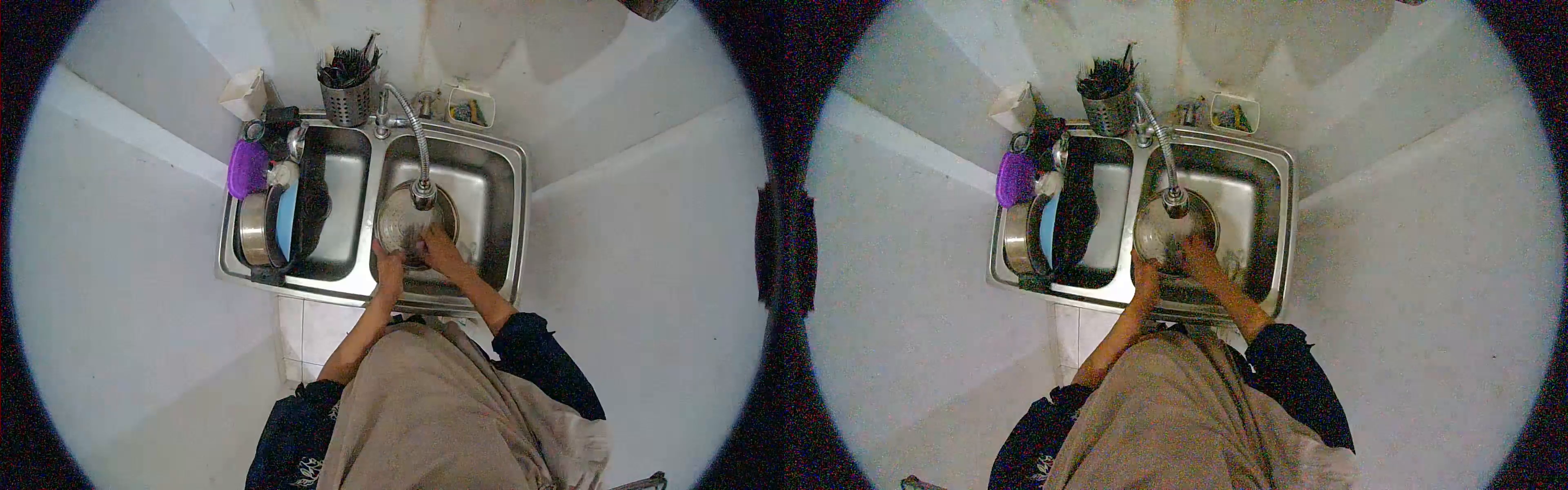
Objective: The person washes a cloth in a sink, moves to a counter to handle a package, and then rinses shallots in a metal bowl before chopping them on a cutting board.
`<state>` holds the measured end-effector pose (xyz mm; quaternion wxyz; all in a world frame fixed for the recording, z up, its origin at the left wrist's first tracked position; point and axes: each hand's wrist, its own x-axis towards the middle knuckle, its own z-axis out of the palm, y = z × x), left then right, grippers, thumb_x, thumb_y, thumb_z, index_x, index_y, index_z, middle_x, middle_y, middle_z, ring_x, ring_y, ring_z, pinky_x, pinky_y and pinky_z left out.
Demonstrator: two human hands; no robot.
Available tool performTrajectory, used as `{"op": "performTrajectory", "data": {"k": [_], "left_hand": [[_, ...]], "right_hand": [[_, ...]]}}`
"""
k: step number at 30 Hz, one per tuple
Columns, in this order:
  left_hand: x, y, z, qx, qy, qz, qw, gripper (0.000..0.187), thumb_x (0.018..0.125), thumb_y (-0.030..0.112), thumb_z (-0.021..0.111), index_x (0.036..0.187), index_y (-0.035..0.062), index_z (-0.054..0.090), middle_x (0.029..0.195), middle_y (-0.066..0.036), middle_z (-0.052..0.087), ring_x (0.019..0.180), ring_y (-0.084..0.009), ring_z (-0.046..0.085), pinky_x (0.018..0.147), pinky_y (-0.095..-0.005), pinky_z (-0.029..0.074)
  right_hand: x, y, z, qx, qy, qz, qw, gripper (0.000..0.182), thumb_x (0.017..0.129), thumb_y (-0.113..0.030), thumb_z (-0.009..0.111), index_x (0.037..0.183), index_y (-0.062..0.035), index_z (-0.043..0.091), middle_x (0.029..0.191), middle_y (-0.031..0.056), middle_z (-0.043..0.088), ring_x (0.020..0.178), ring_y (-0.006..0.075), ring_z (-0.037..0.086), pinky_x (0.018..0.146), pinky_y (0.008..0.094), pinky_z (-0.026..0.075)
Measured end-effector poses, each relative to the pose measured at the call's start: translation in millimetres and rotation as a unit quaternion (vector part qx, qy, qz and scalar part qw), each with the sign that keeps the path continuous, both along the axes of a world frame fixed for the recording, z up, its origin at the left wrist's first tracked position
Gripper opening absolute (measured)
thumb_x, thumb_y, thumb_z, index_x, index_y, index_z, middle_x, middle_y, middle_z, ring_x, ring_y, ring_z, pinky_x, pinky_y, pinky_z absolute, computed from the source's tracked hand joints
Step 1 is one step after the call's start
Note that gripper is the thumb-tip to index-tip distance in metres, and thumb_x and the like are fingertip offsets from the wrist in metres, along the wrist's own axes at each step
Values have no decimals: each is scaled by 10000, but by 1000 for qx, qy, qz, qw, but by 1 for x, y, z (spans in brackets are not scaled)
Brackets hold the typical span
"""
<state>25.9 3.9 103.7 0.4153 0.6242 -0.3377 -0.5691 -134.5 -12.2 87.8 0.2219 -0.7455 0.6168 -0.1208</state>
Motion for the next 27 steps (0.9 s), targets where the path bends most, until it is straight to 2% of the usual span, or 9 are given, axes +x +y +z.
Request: {"op": "performTrajectory", "data": {"k": [4,6,8,10,12,14,18,22,27], "left_hand": [[4,1,-9,-63,41,-4,997,636,832,118,536,1391,117,232,1299,-110,419,1148,-262,455,922,-366,424],[4,-1,-22,-86,70,4,994,590,857,134,539,1371,133,249,1284,-108,426,1123,-252,475,906,-365,438],[3,-4,-30,-85,65,13,994,545,881,150,540,1352,147,266,1279,-107,426,1104,-239,489,900,-366,444],[6,-8,-22,-68,56,10,996,609,859,105,543,1378,94,224,1295,-137,439,1146,-254,465,943,-360,398],[10,-8,-12,-36,57,22,997,622,860,91,540,1385,63,209,1307,-156,448,1170,-263,454,978,-353,363],[13,-9,-3,10,68,47,997,583,885,109,532,1375,52,221,1314,-165,450,1177,-268,455,1005,-346,341],[16,-3,26,13,77,71,994,638,854,-3,437,1419,17,142,1392,-197,370,1257,-280,391,1045,-329,296],[32,7,-15,-11,78,64,995,717,803,-43,417,1438,-2,86,1429,-201,310,1285,-284,347,1065,-317,262],[32,10,29,26,62,61,996,740,783,-37,413,1446,-15,84,1431,-199,309,1283,-293,341,1076,-306,234]], "right_hand": [[-18,-17,0,129,-79,-28,988,385,818,-175,606,1169,-29,541,1142,222,551,1041,409,538,900,463,439],[-19,-16,4,-66,-68,95,991,332,830,-184,592,1113,-11,576,1070,211,590,989,385,573,859,452,457],[-21,-22,16,-46,-70,126,988,294,835,-178,584,1075,-8,603,1005,199,623,945,366,601,834,449,468],[-27,-43,56,190,-85,66,976,262,836,-157,582,1056,-20,623,947,186,648,911,354,620,825,454,474],[-35,-69,68,55,-138,-65,987,234,836,-167,593,1011,-17,628,897,162,642,832,341,622,814,447,477],[-49,-107,41,-55,-288,-129,947,233,867,-228,569,945,-16,628,816,115,624,755,261,611,769,384,494],[-35,-172,72,24,-385,-170,907,336,941,-354,477,927,-51,622,773,54,608,697,163,585,656,297,501],[-23,-231,60,242,-583,-199,750,444,948,-443,459,911,-27,610,756,74,611,664,175,595,597,323,513],[-15,-277,69,203,-676,-247,664,470,926,-490,471,947,-34,585,812,92,607,712,194,587,653,322,500]]}}
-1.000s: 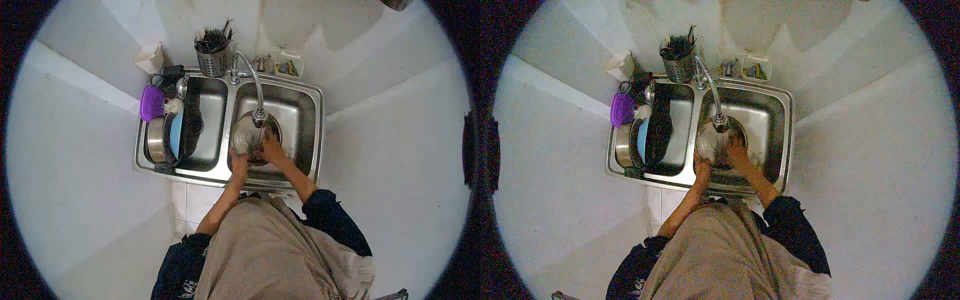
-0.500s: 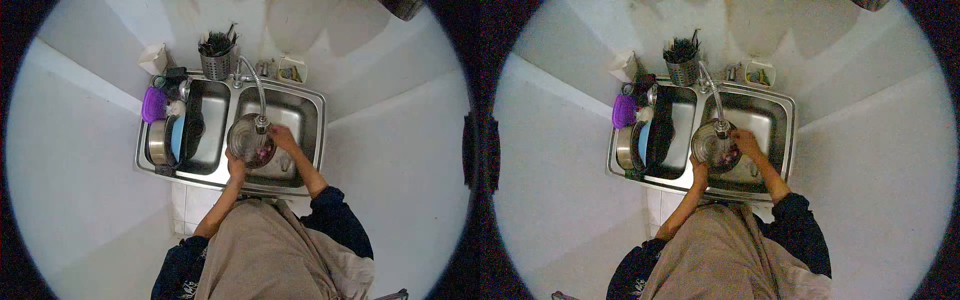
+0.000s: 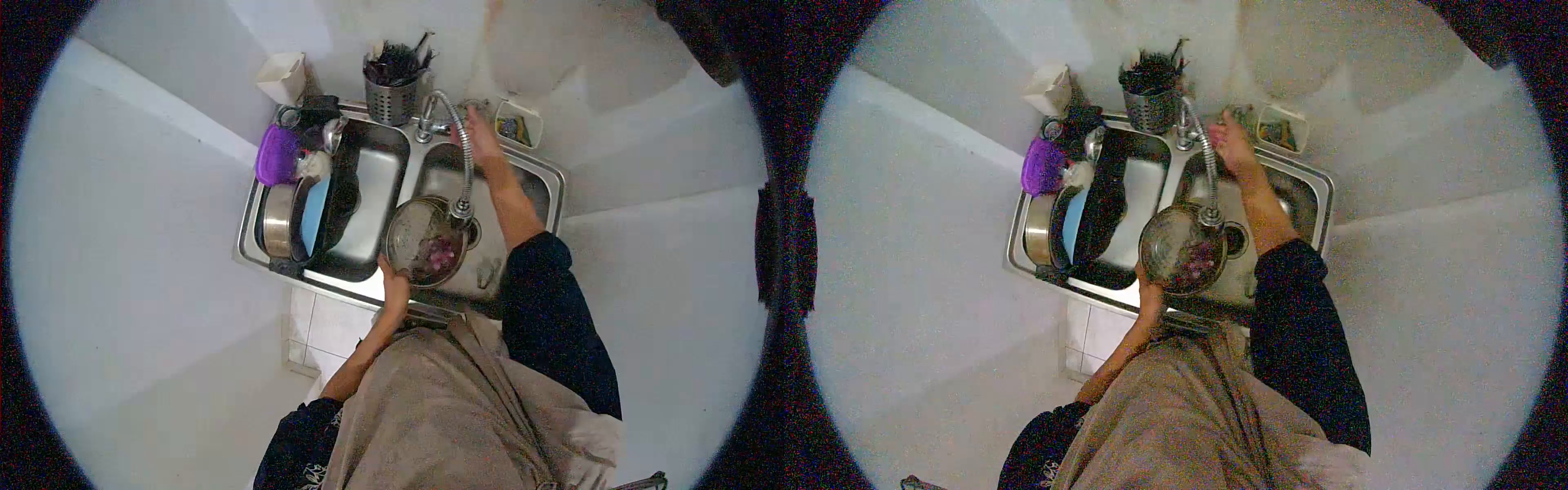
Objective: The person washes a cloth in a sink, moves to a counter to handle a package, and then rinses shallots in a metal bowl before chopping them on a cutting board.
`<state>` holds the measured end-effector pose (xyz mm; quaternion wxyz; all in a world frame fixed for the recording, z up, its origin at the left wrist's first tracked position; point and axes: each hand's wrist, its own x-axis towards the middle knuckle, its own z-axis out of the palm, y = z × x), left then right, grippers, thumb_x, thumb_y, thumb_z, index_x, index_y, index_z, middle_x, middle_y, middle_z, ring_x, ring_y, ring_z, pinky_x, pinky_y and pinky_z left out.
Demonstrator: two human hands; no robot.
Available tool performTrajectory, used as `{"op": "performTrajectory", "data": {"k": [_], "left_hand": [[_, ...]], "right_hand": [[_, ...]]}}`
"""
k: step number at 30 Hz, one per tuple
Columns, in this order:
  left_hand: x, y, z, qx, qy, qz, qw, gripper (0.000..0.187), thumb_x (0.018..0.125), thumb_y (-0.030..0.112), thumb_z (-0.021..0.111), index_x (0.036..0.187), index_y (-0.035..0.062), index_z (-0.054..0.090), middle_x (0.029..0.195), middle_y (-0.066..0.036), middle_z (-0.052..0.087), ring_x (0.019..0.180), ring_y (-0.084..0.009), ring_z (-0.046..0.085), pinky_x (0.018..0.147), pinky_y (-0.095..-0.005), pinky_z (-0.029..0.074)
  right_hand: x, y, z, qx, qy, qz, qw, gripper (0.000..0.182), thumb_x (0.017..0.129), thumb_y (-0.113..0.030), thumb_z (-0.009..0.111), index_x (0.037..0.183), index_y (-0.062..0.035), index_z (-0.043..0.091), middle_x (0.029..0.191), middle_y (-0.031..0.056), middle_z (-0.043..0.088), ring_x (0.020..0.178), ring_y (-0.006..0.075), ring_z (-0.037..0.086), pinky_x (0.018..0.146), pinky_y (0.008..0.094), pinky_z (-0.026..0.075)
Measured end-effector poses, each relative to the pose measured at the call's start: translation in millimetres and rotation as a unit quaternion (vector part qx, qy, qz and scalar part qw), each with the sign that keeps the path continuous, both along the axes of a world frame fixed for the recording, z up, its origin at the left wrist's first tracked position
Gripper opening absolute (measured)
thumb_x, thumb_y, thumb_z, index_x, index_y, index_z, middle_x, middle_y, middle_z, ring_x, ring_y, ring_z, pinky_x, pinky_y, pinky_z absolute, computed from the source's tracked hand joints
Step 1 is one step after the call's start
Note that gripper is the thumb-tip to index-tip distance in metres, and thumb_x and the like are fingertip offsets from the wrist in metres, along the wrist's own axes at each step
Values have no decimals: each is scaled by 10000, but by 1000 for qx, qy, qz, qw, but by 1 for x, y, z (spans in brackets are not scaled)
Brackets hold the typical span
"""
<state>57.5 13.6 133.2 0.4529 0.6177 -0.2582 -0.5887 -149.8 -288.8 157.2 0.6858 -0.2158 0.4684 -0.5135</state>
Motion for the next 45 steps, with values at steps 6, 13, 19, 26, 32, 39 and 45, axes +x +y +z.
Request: {"op": "performTrajectory", "data": {"k": [6,13,19,26,32,39,45], "left_hand": [[-1,-9,4,-21,-130,-39,990,710,839,28,456,1447,-8,89,1429,-209,328,1288,-306,349,1076,-307,236],[4,-18,-8,-77,-115,-64,988,661,914,195,544,1419,4,162,1363,-179,414,1237,-270,408,1047,-322,290],[-3,-25,-4,-76,-36,-54,995,664,869,100,538,1412,-3,171,1324,-147,445,1173,-250,449,1005,-316,332],[-8,-26,-1,-124,-68,-102,985,634,862,23,494,1407,46,172,1276,-148,449,1131,-237,452,974,-320,350],[-7,-24,-38,-116,87,-85,986,655,789,-89,404,1383,83,189,1240,-141,457,1079,-233,470,950,-322,363],[2,-14,-32,-146,-34,-100,984,652,805,-77,408,1393,92,183,1260,-124,431,1078,-231,452,935,-317,363],[-11,-10,7,-178,5,-65,982,625,827,-35,447,1387,95,202,1256,-118,428,1104,-225,431,940,-317,346]], "right_hand": [[-21,40,-22,-107,292,136,941,345,898,-389,552,1029,-75,607,1028,93,623,903,193,591,780,338,471],[12,216,-10,-187,561,57,805,241,822,-144,591,1013,3,596,996,199,608,972,332,589,827,418,478],[21,258,-39,-257,651,217,680,536,785,-240,678,1246,-51,481,1260,226,449,1173,410,432,981,476,385],[25,268,-35,-153,562,308,752,500,779,-220,676,1220,-55,508,1303,240,411,1165,416,447,983,466,389],[41,278,-23,-272,674,153,670,362,811,-158,619,1145,-40,544,1210,233,510,1052,434,527,946,462,429],[23,268,-47,-189,703,211,652,463,788,-188,631,1205,-39,494,1251,248,453,1136,431,467,981,464,402],[45,280,-13,-153,649,281,690,454,801,-164,609,1212,-9,493,1227,240,482,1139,426,459,983,463,395]]}}
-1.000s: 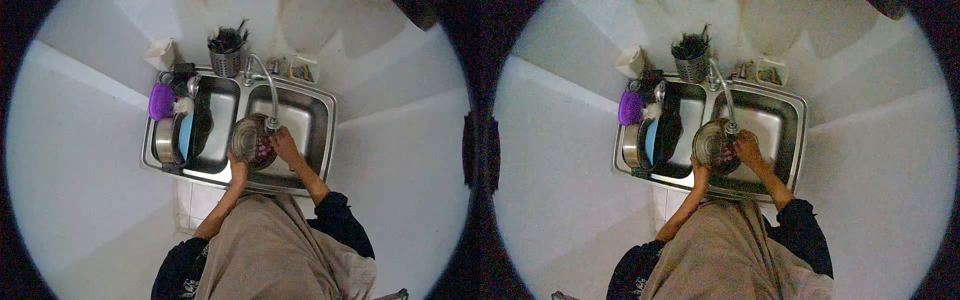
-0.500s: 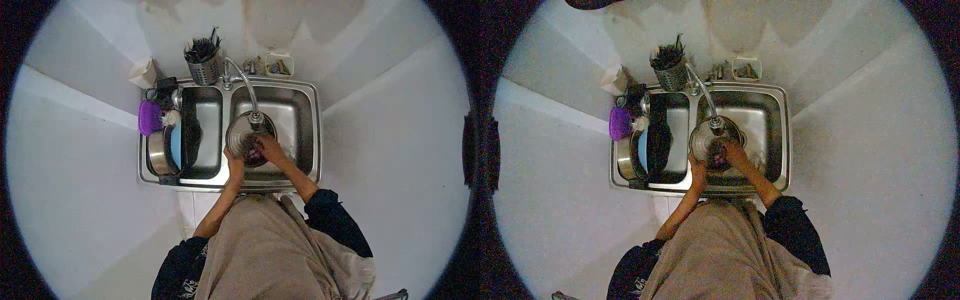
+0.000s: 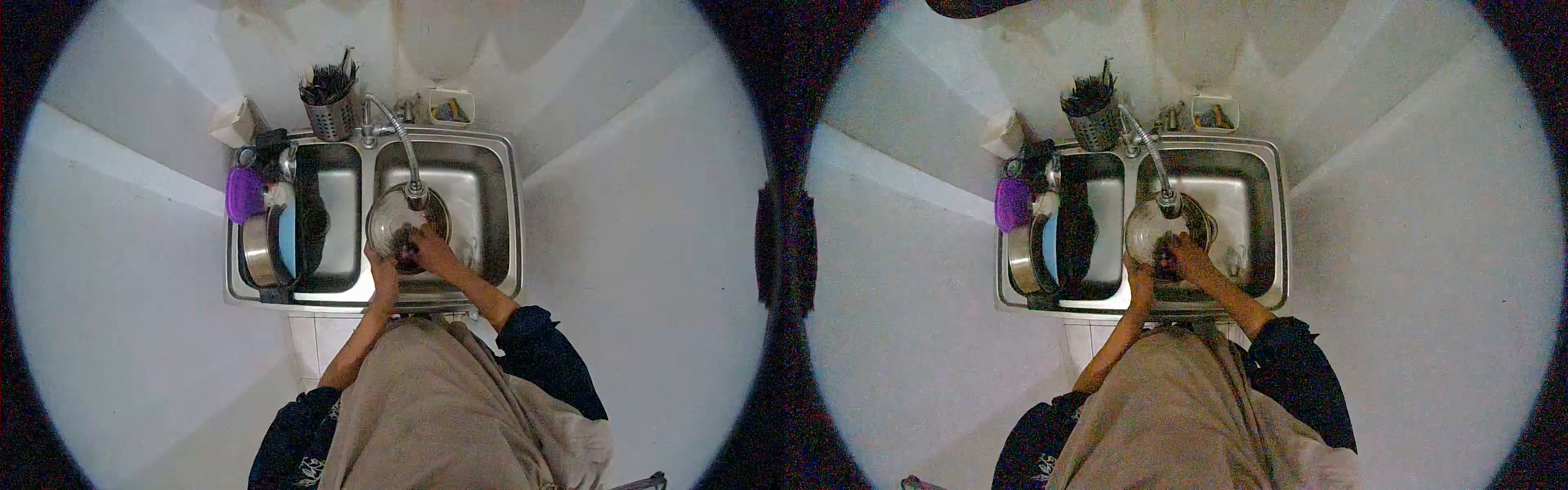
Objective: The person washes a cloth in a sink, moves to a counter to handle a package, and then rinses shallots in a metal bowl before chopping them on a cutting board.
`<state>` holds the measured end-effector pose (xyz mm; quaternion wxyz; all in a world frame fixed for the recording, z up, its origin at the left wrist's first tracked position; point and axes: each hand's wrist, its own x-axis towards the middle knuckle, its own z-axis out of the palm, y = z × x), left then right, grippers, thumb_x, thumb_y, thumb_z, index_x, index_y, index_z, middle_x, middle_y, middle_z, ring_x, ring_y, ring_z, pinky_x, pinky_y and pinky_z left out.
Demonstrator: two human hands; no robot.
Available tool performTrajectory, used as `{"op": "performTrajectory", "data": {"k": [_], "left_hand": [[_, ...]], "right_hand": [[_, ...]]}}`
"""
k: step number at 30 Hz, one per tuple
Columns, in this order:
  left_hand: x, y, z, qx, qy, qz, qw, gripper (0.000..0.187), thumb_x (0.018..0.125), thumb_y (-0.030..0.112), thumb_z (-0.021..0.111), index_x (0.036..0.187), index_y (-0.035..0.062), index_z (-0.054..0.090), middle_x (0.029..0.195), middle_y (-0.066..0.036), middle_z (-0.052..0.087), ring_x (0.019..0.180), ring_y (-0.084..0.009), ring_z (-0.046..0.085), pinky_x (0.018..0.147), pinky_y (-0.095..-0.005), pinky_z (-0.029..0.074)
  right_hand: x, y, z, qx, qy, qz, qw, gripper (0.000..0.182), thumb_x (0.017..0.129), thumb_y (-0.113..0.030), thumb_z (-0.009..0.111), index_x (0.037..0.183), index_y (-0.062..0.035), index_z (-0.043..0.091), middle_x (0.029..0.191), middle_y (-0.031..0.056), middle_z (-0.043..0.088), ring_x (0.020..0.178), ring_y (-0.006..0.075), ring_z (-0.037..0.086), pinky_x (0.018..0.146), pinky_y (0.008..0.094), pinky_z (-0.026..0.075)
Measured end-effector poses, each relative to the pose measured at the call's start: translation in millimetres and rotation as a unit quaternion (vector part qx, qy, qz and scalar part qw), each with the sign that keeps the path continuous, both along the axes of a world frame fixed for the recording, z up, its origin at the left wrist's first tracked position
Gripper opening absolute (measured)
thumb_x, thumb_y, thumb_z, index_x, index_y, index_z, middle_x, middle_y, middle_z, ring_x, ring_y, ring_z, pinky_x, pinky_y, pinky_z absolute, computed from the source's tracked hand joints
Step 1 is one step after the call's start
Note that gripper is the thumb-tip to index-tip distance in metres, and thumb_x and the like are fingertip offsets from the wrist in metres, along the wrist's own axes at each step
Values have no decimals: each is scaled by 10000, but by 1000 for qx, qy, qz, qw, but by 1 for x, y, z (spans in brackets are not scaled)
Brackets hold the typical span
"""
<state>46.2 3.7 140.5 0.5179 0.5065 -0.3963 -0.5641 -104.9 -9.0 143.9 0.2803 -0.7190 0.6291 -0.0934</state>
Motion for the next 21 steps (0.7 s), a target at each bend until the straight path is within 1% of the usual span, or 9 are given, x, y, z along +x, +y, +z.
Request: {"op": "performTrajectory", "data": {"k": [2,5,8,14,15,16,18,19,21], "left_hand": [[2,0,-2,52,49,9,997,626,820,-35,451,1384,89,210,1265,-116,417,1118,-226,420,940,-321,346],[3,-4,0,77,19,4,997,622,817,-20,449,1383,88,216,1269,-117,412,1116,-219,419,937,-325,349],[1,-7,1,38,0,1,999,614,821,13,440,1387,97,215,1223,-122,444,1052,-212,453,919,-337,367],[22,-14,-74,242,80,-30,967,620,847,194,505,1390,100,220,1069,-75,522,912,-228,515,815,-379,443],[32,-17,-101,273,93,-78,954,644,848,224,527,1396,101,210,1070,-67,522,918,-230,517,814,-379,444],[31,-17,-104,283,116,-101,947,685,846,251,548,1409,105,186,1095,-68,516,942,-239,514,821,-388,442],[25,-13,-87,283,168,-121,937,785,838,303,591,1441,116,124,1167,-81,500,1009,-264,505,841,-413,435],[19,-10,-64,272,199,-116,934,845,832,327,613,1460,123,86,1215,-92,490,1052,-280,499,855,-429,431],[6,-17,-15,285,85,-125,947,935,823,353,637,1474,136,2,1325,-113,418,1152,-303,445,878,-468,417]], "right_hand": [[-6,-8,21,78,-61,-25,995,447,814,-146,595,1227,-9,491,1245,236,478,1166,417,440,994,458,387],[-3,-7,-16,-112,-83,-99,985,380,840,-119,567,1208,-31,530,1264,222,479,1165,392,453,1003,456,378],[-2,2,8,-130,-75,44,988,345,859,-100,551,1195,-24,536,1281,218,473,1151,384,462,1002,451,372],[-35,9,33,-257,-92,-221,936,545,849,-155,609,1346,-75,400,1295,207,461,1202,351,438,1030,413,350],[-42,7,4,-238,-107,-265,928,601,853,-216,619,1387,-135,356,1263,163,483,1139,305,499,970,409,417],[-45,11,9,-106,-273,-311,904,611,857,-225,614,1396,-145,338,1260,151,484,1104,298,520,921,414,448],[-51,20,18,165,-561,-357,729,632,864,-242,603,1413,-163,301,1255,128,487,1033,283,563,823,424,510],[-57,20,-3,184,-550,-349,736,644,869,-225,569,1425,-179,246,1266,116,483,987,280,593,713,440,553],[-73,23,-68,98,-540,-346,761,609,877,-210,534,1413,-180,244,1284,128,471,1030,299,581,711,455,562]]}}
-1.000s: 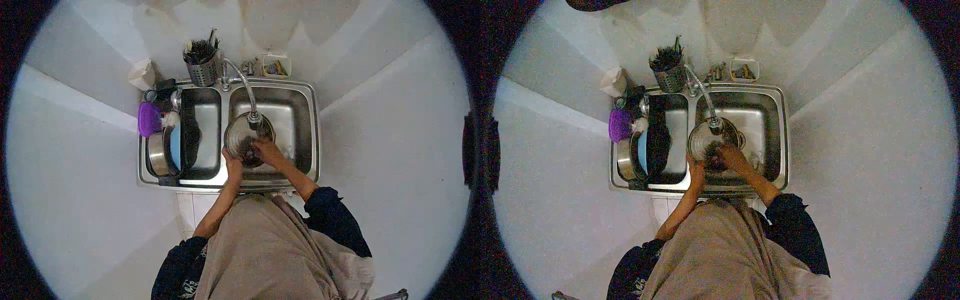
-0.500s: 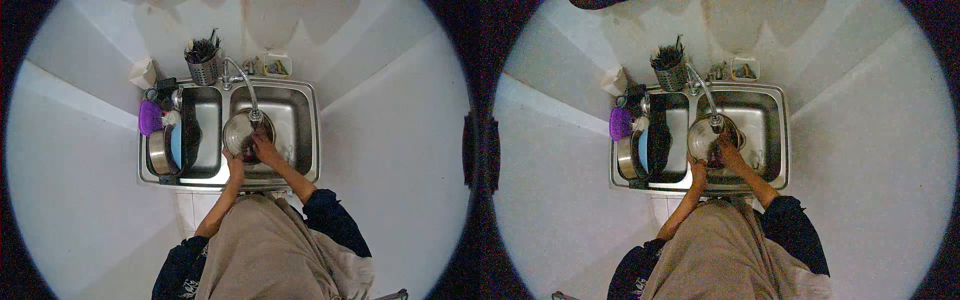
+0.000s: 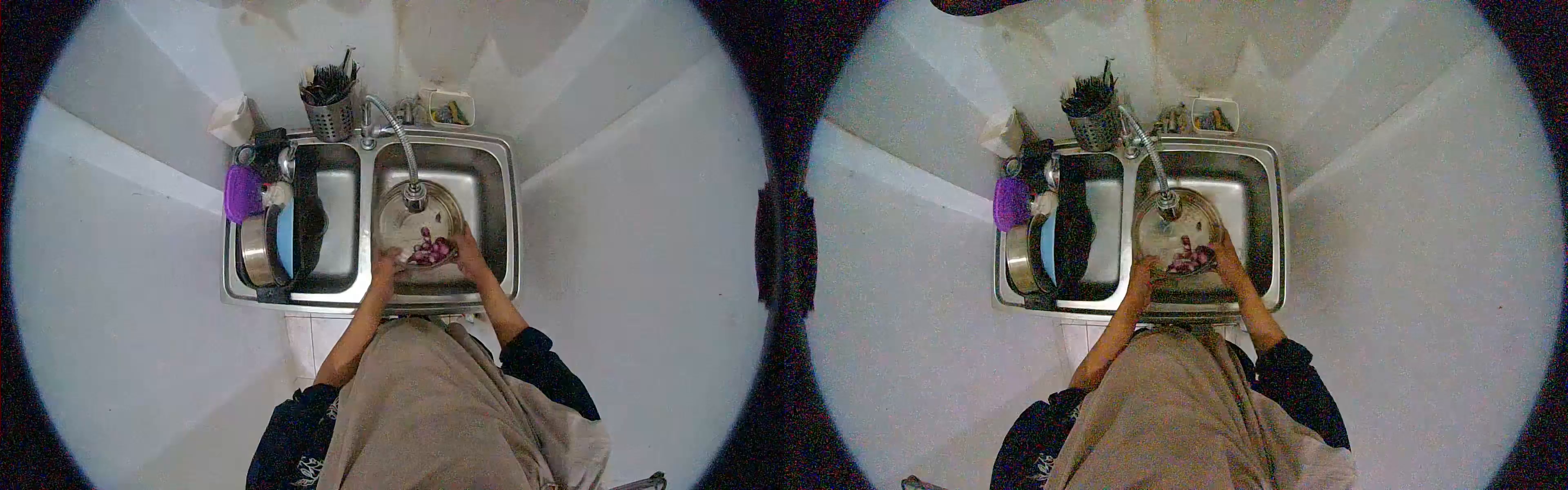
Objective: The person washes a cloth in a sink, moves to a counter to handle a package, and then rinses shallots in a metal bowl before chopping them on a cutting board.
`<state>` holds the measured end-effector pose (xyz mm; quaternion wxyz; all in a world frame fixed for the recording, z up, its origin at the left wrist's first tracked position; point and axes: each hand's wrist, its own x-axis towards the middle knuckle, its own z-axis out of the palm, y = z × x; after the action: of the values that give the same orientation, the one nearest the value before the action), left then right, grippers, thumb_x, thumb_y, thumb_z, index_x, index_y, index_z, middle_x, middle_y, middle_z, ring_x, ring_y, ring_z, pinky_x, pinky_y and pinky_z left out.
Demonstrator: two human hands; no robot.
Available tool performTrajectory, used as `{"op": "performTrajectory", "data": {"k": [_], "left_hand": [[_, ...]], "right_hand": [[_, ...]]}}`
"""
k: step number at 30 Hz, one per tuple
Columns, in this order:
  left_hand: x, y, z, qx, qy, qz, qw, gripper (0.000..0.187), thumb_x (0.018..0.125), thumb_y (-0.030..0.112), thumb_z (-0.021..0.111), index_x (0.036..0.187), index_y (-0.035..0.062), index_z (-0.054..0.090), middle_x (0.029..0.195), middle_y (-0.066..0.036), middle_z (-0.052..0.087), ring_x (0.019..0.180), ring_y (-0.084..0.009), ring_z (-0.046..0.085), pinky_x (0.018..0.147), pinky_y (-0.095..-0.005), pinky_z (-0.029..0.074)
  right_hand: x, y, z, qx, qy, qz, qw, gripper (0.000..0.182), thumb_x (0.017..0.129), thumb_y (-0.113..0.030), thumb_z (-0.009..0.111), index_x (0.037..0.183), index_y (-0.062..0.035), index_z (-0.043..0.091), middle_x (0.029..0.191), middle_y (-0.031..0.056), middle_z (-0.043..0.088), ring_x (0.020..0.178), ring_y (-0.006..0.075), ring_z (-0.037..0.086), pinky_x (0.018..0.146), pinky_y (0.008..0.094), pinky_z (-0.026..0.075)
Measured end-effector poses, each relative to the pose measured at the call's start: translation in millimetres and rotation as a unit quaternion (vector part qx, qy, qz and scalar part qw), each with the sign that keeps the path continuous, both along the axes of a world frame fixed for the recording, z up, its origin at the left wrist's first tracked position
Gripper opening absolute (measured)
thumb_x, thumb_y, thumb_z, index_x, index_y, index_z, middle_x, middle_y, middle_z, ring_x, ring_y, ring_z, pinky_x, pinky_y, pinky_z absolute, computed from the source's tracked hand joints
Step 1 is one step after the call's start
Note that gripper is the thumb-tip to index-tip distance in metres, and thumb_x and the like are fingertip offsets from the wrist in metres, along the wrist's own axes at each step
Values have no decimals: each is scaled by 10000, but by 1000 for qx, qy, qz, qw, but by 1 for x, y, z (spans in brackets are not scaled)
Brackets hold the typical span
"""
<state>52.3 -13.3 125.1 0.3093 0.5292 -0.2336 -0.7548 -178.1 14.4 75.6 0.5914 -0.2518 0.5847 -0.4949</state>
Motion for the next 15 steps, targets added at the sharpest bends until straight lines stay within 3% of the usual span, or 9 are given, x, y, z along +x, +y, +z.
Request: {"op": "performTrajectory", "data": {"k": [1,2,5,7,11,14,15], "left_hand": [[-5,-3,11,-3,-55,-20,998,982,818,366,649,1480,142,-41,1380,-123,382,1202,-315,418,889,-487,410],[-7,-2,11,-68,-39,-5,997,1032,810,368,663,1477,193,-104,1469,-139,269,1279,-321,344,897,-533,392],[-4,-2,24,-72,-55,25,996,1003,821,344,656,1479,213,-89,1425,-136,335,1258,-289,377,895,-509,395],[5,-5,25,-38,-35,39,998,953,831,339,649,1485,220,-34,1401,-128,366,1243,-270,395,883,-491,402],[13,0,26,-38,-57,33,997,820,854,344,629,1476,207,114,1329,-95,434,1159,-214,447,842,-436,422],[18,7,10,-57,-42,35,997,695,866,331,618,1437,195,246,1303,-77,447,1099,-200,467,812,-408,433],[20,9,7,-57,-45,32,997,658,871,323,612,1420,184,276,1291,-73,454,1092,-196,472,809,-399,435]], "right_hand": [[0,3,-7,-6,1,-22,1000,594,877,-201,521,1404,-178,246,1282,133,470,1041,307,577,709,456,565],[0,7,-14,-13,3,-44,999,580,877,-191,507,1396,-175,248,1280,137,469,1052,315,574,707,458,569],[7,14,-2,51,-24,-126,990,556,862,-149,489,1368,-167,260,1254,144,478,1056,333,570,702,453,576],[7,20,-7,107,7,-173,979,559,848,-113,490,1355,-172,261,1251,144,475,1063,346,565,701,461,576],[-16,31,-49,28,-82,-82,993,587,811,-50,498,1331,-208,279,1283,129,449,1085,352,551,747,544,553],[-4,26,-31,66,-121,-231,963,591,805,-45,500,1332,-210,287,1271,122,458,1094,345,544,762,543,552],[-5,27,-26,42,-108,-193,974,595,802,-40,498,1334,-211,292,1265,121,462,1094,342,544,768,548,549]]}}
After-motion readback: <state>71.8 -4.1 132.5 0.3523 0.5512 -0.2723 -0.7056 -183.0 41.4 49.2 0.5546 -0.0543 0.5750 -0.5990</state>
